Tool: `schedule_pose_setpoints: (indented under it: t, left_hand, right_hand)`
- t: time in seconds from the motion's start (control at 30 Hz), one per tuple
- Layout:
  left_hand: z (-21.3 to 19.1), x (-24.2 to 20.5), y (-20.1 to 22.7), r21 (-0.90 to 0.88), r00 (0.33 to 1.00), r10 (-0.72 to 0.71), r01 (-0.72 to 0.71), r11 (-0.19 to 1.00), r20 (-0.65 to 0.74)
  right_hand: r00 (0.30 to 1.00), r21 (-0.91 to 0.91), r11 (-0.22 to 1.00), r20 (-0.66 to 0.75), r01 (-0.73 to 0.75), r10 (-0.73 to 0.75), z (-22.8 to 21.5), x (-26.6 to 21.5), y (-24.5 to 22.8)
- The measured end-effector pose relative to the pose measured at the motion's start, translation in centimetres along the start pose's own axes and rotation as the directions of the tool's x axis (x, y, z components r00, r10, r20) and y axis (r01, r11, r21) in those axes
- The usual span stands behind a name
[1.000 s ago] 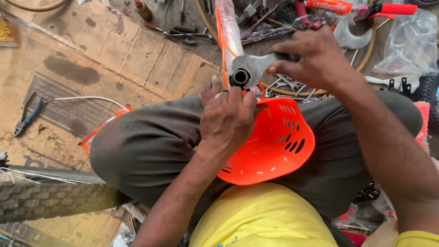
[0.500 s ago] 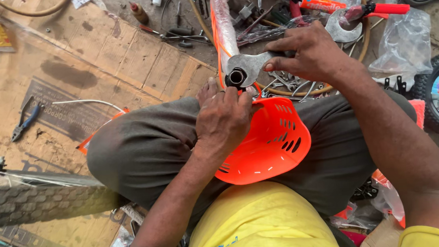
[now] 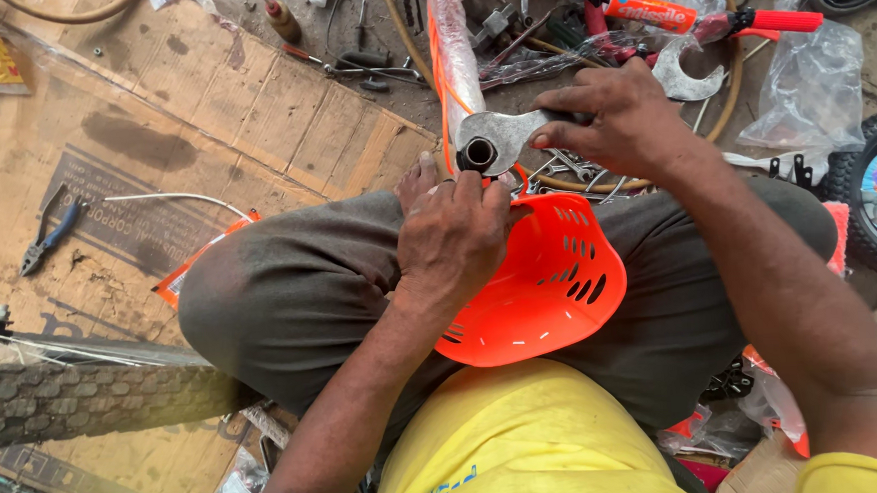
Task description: The person attaches a red plastic basket to the front of a bicycle using a wrench to tighten the bolts. They then install the handlebars, which include grips and brake levers, onto the bicycle frame and secure them with a screwdriver.
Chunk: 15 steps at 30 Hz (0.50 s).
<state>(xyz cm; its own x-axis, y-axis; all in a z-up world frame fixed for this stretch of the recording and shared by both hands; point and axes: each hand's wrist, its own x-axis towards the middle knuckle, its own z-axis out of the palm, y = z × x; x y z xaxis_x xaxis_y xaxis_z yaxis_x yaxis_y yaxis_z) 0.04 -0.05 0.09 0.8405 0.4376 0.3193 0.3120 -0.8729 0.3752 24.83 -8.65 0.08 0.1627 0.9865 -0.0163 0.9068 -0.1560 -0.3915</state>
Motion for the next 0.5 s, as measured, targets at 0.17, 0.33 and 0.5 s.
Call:
schedule_pose_setpoints:
  t: [0.17, 0.33, 0.5]
  left_hand:
    - [-0.5, -0.2, 0.2, 0.058, 0.997, 0.037, -0.033, 0.998, -0.07]
    - [-0.6, -0.1, 0.1, 0.028, 0.999, 0.043, -0.043, 0.999, -0.013]
    - [-1.1, 0.2, 0.2, 0.057, 0.998, 0.046, -0.043, 0.997, -0.049]
  right_hand:
    - [0.998, -0.064, 0.997, -0.056, -0.032, 0.028, 0.6, -0.8, -1.3]
    - [0.985, -0.069, 0.986, -0.096, -0.15, 0.143, 0.7, -1.5, -2.8]
    - [0.958, -0.073, 0.981, -0.238, -0.179, 0.157, 1.8, -3.2, -4.1]
